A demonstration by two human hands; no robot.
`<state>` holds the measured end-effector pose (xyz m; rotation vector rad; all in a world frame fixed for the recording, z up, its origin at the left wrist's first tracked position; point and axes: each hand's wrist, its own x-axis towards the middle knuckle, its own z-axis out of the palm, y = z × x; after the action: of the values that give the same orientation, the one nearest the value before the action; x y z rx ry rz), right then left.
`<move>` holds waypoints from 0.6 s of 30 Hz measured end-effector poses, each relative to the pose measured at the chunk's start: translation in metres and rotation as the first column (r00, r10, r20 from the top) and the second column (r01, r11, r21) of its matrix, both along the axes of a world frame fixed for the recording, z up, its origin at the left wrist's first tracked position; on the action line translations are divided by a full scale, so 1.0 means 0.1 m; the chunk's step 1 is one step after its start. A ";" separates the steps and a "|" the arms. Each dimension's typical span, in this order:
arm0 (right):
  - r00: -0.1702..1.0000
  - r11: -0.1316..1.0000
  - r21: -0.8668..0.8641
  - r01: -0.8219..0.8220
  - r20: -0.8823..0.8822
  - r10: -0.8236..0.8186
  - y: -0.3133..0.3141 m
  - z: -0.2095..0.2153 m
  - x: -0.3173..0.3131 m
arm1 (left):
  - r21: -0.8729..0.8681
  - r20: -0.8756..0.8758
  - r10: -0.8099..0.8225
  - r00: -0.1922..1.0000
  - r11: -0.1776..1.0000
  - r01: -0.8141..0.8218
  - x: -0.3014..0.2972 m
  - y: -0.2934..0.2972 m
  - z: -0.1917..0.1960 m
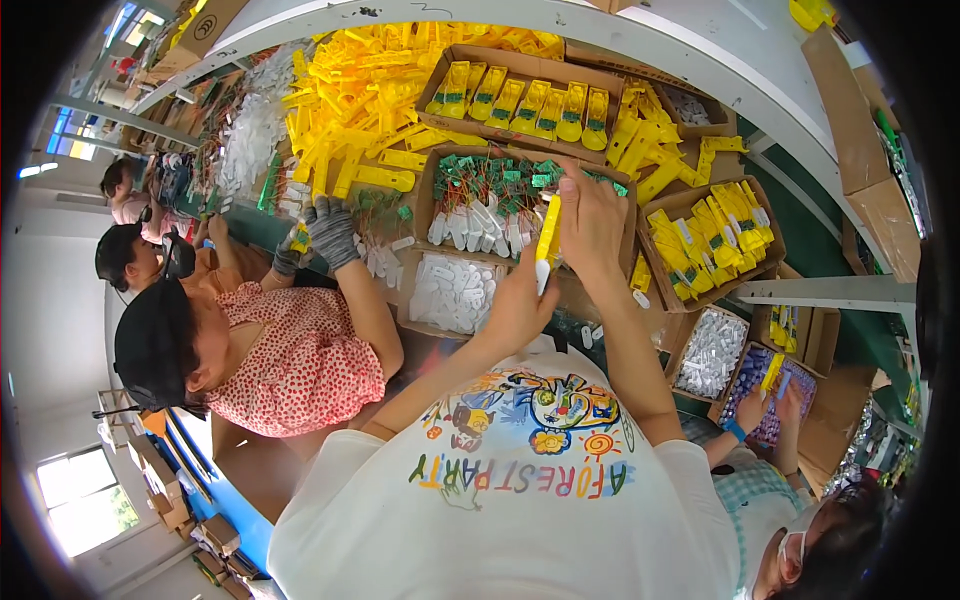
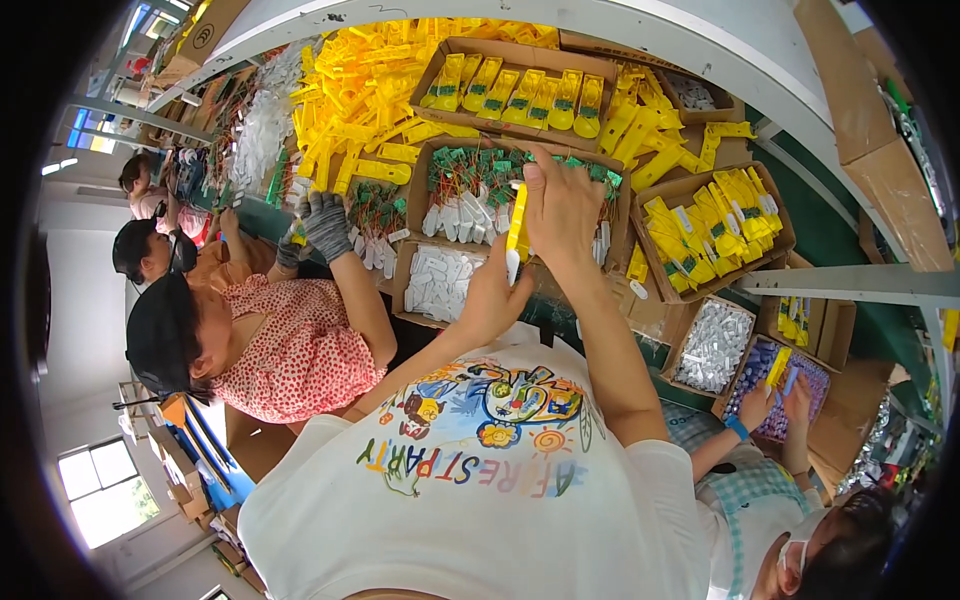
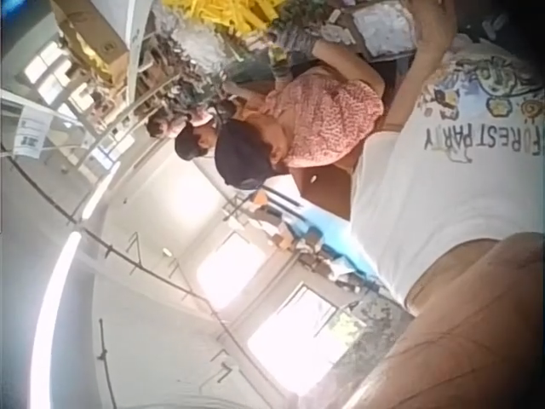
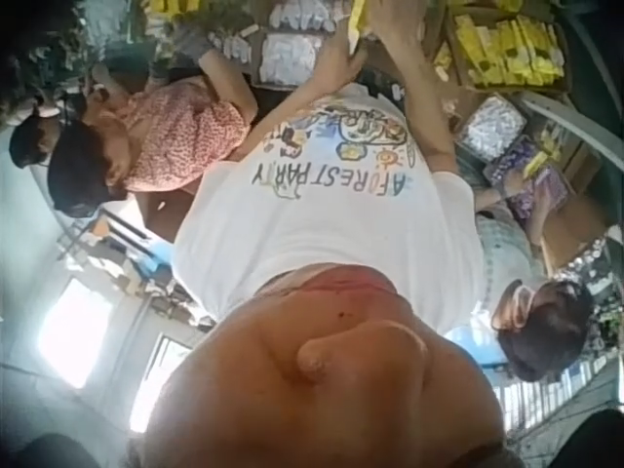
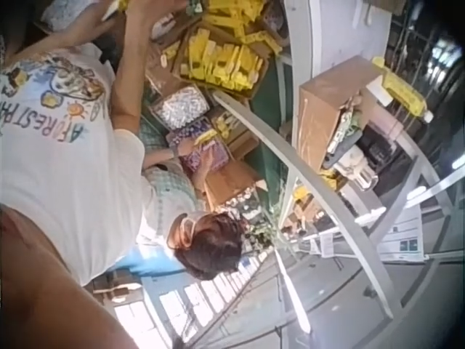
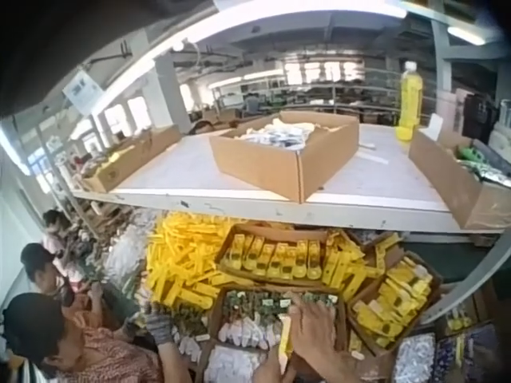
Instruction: Assembling electronic and plastic components into yellow device housings at a factory workbench.
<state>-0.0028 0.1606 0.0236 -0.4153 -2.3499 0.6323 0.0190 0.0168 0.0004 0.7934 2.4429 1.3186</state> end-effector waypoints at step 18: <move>0.787 -0.117 -0.984 -0.137 -0.180 0.591 0.22 -0.50 -0.26 | 0.178 0.082 -0.142 0.986 0.976 0.126 -0.47 -0.25 -0.39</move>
<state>-0.0285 0.1825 -0.0264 -0.3952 -1.7292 2.8630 -0.0283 -0.0085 -0.0387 0.8986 2.1839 1.4939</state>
